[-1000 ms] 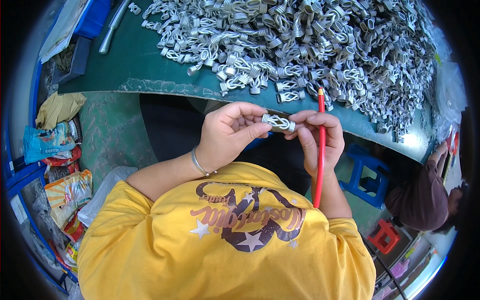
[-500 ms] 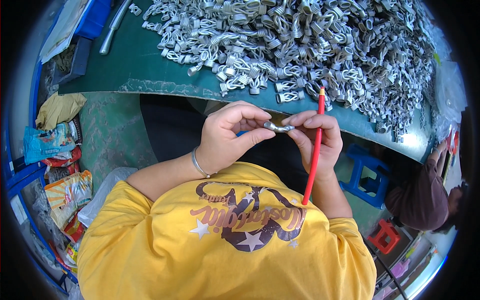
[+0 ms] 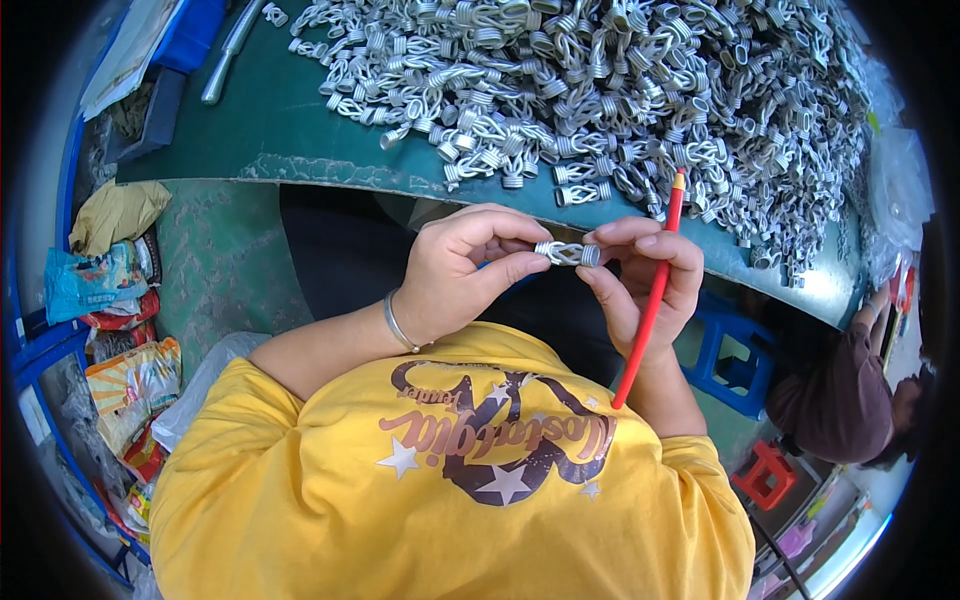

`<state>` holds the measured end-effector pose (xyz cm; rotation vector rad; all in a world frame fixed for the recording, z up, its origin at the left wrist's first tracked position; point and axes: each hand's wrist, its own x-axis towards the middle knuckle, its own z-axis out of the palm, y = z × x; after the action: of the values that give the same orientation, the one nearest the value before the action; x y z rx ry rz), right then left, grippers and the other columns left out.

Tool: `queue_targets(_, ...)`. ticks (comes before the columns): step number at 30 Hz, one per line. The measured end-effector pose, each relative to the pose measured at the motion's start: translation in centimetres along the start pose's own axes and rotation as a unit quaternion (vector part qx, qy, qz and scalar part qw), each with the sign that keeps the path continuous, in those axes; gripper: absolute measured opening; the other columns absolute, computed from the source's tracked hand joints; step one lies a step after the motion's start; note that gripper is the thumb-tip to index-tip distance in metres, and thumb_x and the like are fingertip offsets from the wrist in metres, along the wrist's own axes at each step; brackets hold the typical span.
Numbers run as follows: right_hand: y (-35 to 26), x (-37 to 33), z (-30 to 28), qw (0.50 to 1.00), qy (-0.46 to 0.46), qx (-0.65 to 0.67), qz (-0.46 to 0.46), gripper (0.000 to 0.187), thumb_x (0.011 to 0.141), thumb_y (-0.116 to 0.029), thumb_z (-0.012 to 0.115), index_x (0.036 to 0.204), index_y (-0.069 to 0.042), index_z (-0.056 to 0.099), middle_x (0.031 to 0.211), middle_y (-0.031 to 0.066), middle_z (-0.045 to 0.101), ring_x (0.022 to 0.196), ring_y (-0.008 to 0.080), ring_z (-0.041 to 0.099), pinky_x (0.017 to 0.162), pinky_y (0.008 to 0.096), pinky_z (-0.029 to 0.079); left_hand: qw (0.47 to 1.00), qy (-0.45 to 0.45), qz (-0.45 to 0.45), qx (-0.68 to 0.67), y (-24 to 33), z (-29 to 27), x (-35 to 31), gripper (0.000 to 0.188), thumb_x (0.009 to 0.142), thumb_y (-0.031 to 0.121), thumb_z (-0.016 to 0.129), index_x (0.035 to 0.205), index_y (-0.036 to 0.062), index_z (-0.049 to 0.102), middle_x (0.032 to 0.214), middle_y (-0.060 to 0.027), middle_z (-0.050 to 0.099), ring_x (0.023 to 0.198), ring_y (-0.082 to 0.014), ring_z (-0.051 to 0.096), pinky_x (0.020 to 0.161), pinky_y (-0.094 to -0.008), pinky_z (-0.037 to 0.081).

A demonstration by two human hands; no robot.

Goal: The person picks up silver-colored mechanical components from a table, rubs and cleans them by hand, and uses a red stick tool to probe and clean the inner surfaces.

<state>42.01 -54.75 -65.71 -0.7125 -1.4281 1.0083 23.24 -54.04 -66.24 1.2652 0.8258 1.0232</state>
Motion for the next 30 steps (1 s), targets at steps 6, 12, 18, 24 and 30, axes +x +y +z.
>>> queue_targets(6, 0.0, -0.4, 0.4, 0.996, 0.056, -0.033, 0.063, 0.035, 0.073, 0.009, 0.063, 0.098, -0.001, 0.042, 0.091, 0.0144, 0.057, 0.079, 0.0158, 0.057, 0.068, 0.0242, 0.048, 0.984, -0.018, -0.139, -0.105, 1.1, 0.2, -0.1, 0.014, 0.084, 0.003, 0.055, 0.096, -0.0048, 0.056, 0.080, -0.0126, 0.062, 0.069, -0.0165, 0.063, 0.063, -0.0244, 0.052)
queue_targets(12, 0.4, -0.8, 0.4, 0.991, 0.065, -0.059, 0.101, 0.029, 0.073, 0.006, 0.064, 0.094, -0.001, 0.045, 0.086, 0.0112, 0.058, 0.074, 0.0125, 0.057, 0.066, 0.0225, 0.048, 0.948, -0.028, -0.232, -0.215, 1.1, -0.1, -0.2, 0.016, 0.087, 0.011, 0.052, 0.094, -0.0033, 0.056, 0.076, -0.0132, 0.062, 0.060, -0.0162, 0.062, 0.055, -0.0237, 0.052)
queue_targets(18, 0.5, -1.0, 0.2, 0.991, 0.053, -0.071, 0.100, 0.027, 0.073, 0.007, 0.064, 0.093, 0.000, 0.047, 0.084, 0.0109, 0.059, 0.073, 0.0123, 0.057, 0.065, 0.0221, 0.048, 0.933, -0.033, -0.254, -0.253, 1.2, -0.1, -0.1, 0.016, 0.087, 0.012, 0.052, 0.092, -0.0024, 0.056, 0.073, -0.0130, 0.062, 0.057, -0.0160, 0.061, 0.052, -0.0238, 0.051)
queue_targets(24, 0.5, -1.0, 0.3, 0.990, 0.051, -0.083, 0.105, 0.025, 0.074, 0.008, 0.062, 0.092, 0.000, 0.047, 0.084, 0.0119, 0.059, 0.073, 0.0133, 0.057, 0.066, 0.0236, 0.048, 0.931, -0.032, -0.252, -0.262, 1.0, 0.0, -0.2, 0.015, 0.087, 0.012, 0.052, 0.092, -0.0020, 0.056, 0.073, -0.0131, 0.062, 0.057, -0.0160, 0.062, 0.052, -0.0240, 0.051)
queue_targets(30, 0.4, -1.0, 0.1, 0.996, 0.047, -0.011, 0.081, 0.027, 0.076, 0.012, 0.057, 0.095, 0.000, 0.043, 0.089, 0.0167, 0.058, 0.076, 0.0175, 0.057, 0.070, 0.0272, 0.048, 0.925, -0.024, -0.257, -0.281, 0.6, -0.2, -0.3, 0.016, 0.088, 0.012, 0.051, 0.094, -0.0016, 0.056, 0.075, -0.0127, 0.062, 0.059, -0.0165, 0.062, 0.053, -0.0245, 0.052)
